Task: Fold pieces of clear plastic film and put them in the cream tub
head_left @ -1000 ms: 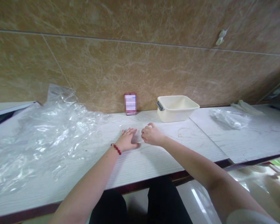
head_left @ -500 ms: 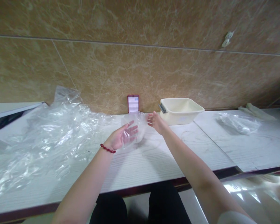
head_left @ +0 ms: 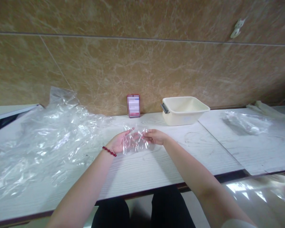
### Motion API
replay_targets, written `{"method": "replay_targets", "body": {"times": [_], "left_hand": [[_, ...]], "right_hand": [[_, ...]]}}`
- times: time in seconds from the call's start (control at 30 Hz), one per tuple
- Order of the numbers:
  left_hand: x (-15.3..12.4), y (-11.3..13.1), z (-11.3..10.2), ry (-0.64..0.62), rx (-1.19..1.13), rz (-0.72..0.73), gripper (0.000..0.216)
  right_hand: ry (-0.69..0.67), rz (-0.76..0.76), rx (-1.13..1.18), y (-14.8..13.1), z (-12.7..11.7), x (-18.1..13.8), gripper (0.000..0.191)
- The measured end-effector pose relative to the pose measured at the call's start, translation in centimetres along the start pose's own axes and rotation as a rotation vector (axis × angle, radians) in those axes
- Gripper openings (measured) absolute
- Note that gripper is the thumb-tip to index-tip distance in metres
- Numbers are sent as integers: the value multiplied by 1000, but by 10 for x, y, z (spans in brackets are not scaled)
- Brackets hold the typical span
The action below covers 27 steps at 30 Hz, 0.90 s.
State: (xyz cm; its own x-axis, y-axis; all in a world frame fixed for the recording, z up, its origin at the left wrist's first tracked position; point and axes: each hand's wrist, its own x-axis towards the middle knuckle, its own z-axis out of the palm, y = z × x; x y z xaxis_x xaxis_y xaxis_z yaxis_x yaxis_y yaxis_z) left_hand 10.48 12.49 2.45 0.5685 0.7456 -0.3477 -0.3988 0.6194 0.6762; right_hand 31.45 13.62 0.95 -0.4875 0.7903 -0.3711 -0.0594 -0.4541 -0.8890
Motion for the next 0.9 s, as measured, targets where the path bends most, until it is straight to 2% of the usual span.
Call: {"method": "replay_targets", "body": {"times": [0.17, 0.3, 0.4, 0.53, 0.67, 0.77, 0.9], "left_hand": [[-2, -1, -2, 3, 59, 37, 40], [-5, 2, -5, -10, 130, 57, 44], [-3, 2, -7, 11, 157, 95, 45], [2, 0, -12, 51, 144, 134, 33], [2, 2, -11, 74, 81, 109, 23], [-3, 6, -5, 46, 14, 107, 20], [-5, 6, -2, 83, 1, 127, 20]], "right_hand": [[74, -47, 5, 0, 3, 0, 16], [40, -74, 18, -1, 2, 0, 27], [41, -102, 54, -1, 1, 0, 28], [57, -132, 83, -2, 1, 1, 23], [61, -179, 91, -1, 3, 1, 11], [73, -205, 85, -1, 4, 1, 5], [75, -228, 68, -2, 5, 0, 5]]}}
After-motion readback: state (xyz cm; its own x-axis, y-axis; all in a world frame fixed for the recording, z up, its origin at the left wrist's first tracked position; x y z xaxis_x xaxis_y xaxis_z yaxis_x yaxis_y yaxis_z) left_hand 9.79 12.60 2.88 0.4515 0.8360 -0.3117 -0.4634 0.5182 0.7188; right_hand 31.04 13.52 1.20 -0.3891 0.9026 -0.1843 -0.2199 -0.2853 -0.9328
